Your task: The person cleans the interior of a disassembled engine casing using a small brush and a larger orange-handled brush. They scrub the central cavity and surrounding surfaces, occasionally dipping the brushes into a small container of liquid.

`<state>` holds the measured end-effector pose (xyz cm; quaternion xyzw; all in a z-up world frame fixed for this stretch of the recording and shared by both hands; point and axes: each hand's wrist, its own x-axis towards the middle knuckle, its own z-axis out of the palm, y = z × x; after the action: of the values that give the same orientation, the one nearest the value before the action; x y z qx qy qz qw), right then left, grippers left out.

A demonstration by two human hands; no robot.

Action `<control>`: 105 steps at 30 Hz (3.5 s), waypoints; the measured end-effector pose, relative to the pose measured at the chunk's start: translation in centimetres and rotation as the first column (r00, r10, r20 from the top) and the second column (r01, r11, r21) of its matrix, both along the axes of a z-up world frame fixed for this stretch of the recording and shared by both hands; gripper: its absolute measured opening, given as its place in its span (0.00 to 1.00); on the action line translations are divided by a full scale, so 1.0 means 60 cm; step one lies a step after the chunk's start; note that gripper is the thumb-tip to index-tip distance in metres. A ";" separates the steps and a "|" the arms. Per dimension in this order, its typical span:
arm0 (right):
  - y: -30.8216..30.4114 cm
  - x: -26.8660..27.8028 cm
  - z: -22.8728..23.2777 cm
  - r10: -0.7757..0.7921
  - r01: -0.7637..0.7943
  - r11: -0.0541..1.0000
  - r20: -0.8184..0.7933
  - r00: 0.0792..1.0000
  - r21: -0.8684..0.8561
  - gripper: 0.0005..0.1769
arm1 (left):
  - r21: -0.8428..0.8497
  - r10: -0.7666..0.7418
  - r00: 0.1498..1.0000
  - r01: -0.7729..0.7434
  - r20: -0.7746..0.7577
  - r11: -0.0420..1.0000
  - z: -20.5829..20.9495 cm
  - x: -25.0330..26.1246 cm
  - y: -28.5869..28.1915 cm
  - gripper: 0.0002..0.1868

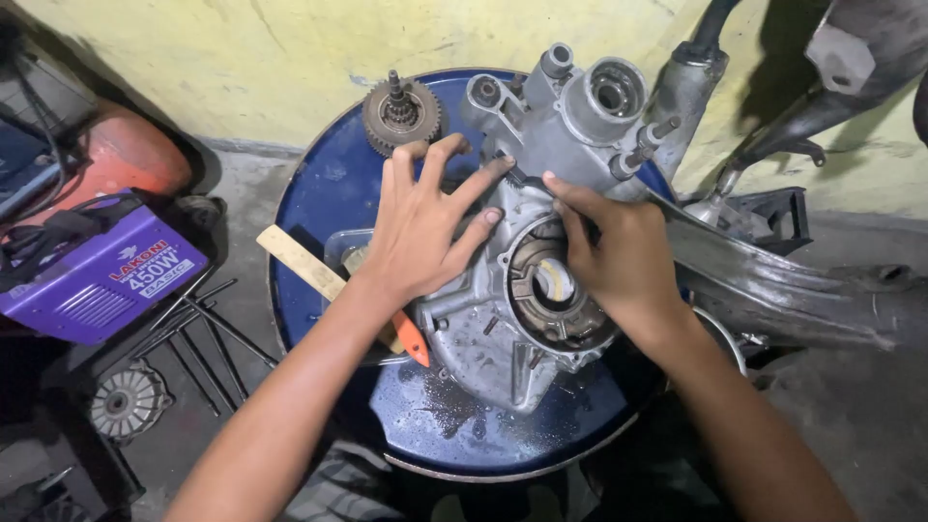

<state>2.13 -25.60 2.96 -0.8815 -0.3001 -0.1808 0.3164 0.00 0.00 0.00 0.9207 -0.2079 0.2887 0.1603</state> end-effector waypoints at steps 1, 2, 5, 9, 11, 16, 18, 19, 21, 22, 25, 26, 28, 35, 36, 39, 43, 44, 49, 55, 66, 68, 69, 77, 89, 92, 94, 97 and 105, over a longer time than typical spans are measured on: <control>0.005 0.002 -0.007 0.003 -0.003 1.000 0.000 1.000 0.001 0.14 | 0.001 0.003 1.000 -0.003 0.000 1.000 -0.002 0.001 0.002 0.23; 0.010 0.004 -0.014 -0.021 0.022 0.999 0.050 0.999 -0.024 0.15 | 0.004 0.015 1.000 -0.015 -0.002 1.000 -0.004 0.001 0.004 0.24; 0.022 0.010 -0.037 -0.069 0.081 0.993 0.142 0.987 -0.081 0.18 | -0.004 0.029 0.999 -0.029 -0.013 1.000 -0.006 0.003 0.009 0.24; 0.039 0.010 -0.043 -0.107 0.126 0.987 0.176 0.979 -0.103 0.21 | -0.012 0.046 0.999 -0.046 -0.022 0.999 -0.012 0.005 0.011 0.25; 0.045 0.005 -0.034 -0.119 0.147 0.979 0.185 0.975 -0.143 0.21 | -0.018 0.053 0.998 -0.053 -0.021 0.998 -0.017 0.010 0.012 0.25; 0.075 0.017 -0.050 -0.138 0.220 0.939 0.298 0.945 -0.263 0.21 | -0.019 0.078 0.997 -0.078 -0.029 0.997 -0.029 0.018 0.018 0.25; 0.089 0.040 -0.083 -0.123 0.196 0.941 0.262 0.957 -0.275 0.20 | 0.020 0.107 0.994 -0.108 0.022 0.994 -0.041 0.026 0.023 0.21; 0.085 0.027 -0.057 -0.126 0.200 0.941 0.263 0.956 -0.275 0.20 | 0.019 0.104 0.994 -0.104 0.024 0.994 -0.045 0.028 0.024 0.21; 0.082 0.004 -0.008 -0.065 0.149 0.971 0.397 0.916 -0.186 0.26 | -0.011 0.108 0.992 -0.108 0.069 0.994 -0.053 0.036 0.029 0.35; 0.068 -0.013 0.032 -0.077 0.159 0.971 0.398 0.914 -0.178 0.26 | -0.004 0.098 0.993 -0.098 0.072 0.995 -0.026 0.030 0.030 0.35; 0.016 -0.042 0.097 0.065 -0.071 0.997 0.126 0.990 0.039 0.15 | -0.043 0.111 0.980 -0.106 0.165 0.993 0.010 0.003 0.019 0.27; -0.005 -0.038 0.081 0.082 -0.093 0.995 0.227 0.970 0.038 0.13 | -0.045 0.121 0.974 -0.115 0.194 0.992 0.001 -0.003 0.013 0.26; -0.036 -0.030 0.055 0.064 -0.082 0.996 0.335 0.940 0.041 0.12 | -0.042 0.096 0.968 -0.089 0.232 0.995 0.000 -0.008 0.000 0.27; -0.081 -0.038 0.029 0.038 -0.023 0.996 0.185 0.982 -0.081 0.15 | 0.028 -0.049 0.996 0.047 0.071 0.999 0.001 -0.030 -0.024 0.27; -0.084 -0.045 0.030 0.013 -0.002 0.996 0.123 0.992 -0.086 0.16 | 0.044 -0.102 0.995 0.102 0.002 0.994 0.010 -0.037 -0.026 0.27; -0.101 -0.049 0.020 -0.046 0.147 0.932 0.292 0.955 -0.331 0.17 | 0.028 -0.123 0.992 0.124 -0.034 0.992 0.006 -0.034 -0.028 0.26; -0.089 -0.052 0.022 -0.040 0.131 0.925 0.252 0.967 -0.356 0.21 | -0.012 -0.144 0.989 0.143 -0.042 0.990 0.009 -0.033 -0.027 0.24; -0.084 -0.051 0.025 -0.022 0.098 0.938 0.227 0.974 -0.332 0.20 | -0.015 -0.140 0.990 0.139 -0.031 0.990 0.009 -0.033 -0.026 0.24; -0.069 -0.038 0.033 0.019 0.028 0.958 0.159 0.987 -0.286 0.18 | -0.047 -0.136 0.991 0.135 -0.019 0.990 0.018 -0.034 -0.025 0.21; -0.053 -0.022 0.027 0.065 -0.040 0.976 0.112 0.992 -0.215 0.14 | -0.061 -0.087 0.996 0.084 -0.035 0.995 0.021 -0.035 -0.023 0.19; 0.037 0.002 -0.026 0.020 0.099 0.963 0.434 0.901 -0.251 0.29 | 0.052 0.165 0.977 -0.173 0.132 0.983 0.047 -0.023 0.033 0.28; 0.007 -0.015 -0.011 0.011 0.077 0.974 0.388 0.921 -0.211 0.28 | 0.038 0.152 0.977 -0.159 0.149 0.986 0.040 -0.022 0.025 0.27; -0.004 -0.019 -0.002 0.020 0.041 0.985 0.348 0.937 -0.165 0.26 | 0.027 0.156 0.973 -0.163 0.173 0.986 0.039 -0.021 0.026 0.27; -0.061 -0.061 -0.002 0.000 0.064 0.981 0.329 0.944 -0.186 0.18 | 0.048 -0.064 0.995 0.060 0.082 0.997 0.022 -0.048 -0.041 0.31; -0.067 -0.052 0.018 -0.070 0.093 0.959 0.094 0.993 -0.269 0.17 | -0.008 -0.120 0.992 0.120 0.029 0.993 0.007 -0.051 -0.050 0.31; -0.060 -0.049 0.014 -0.065 0.081 0.959 0.070 0.995 -0.273 0.17 | -0.019 -0.095 0.995 0.095 0.013 0.995 0.013 -0.053 -0.046 0.33; -0.051 -0.045 0.010 -0.050 0.060 0.963 0.046 0.998 -0.264 0.18 | -0.023 -0.082 0.997 0.082 0.005 0.996 0.015 -0.053 -0.043 0.34; -0.032 -0.033 -0.009 -0.085 0.114 0.948 0.110 0.990 -0.296 0.17 | -0.032 -0.063 0.998 0.062 -0.015 0.998 0.015 -0.052 -0.041 0.38; 0.057 0.008 -0.005 -0.003 0.034 0.992 0.253 0.967 -0.120 0.18 | -0.059 0.147 0.985 -0.153 -0.095 0.986 0.030 -0.035 -0.009 0.44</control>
<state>2.58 -22.20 2.68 -0.8719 -0.3404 -0.2755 0.2190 -2.09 -0.55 1.78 0.9401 -0.1208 0.2647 0.1775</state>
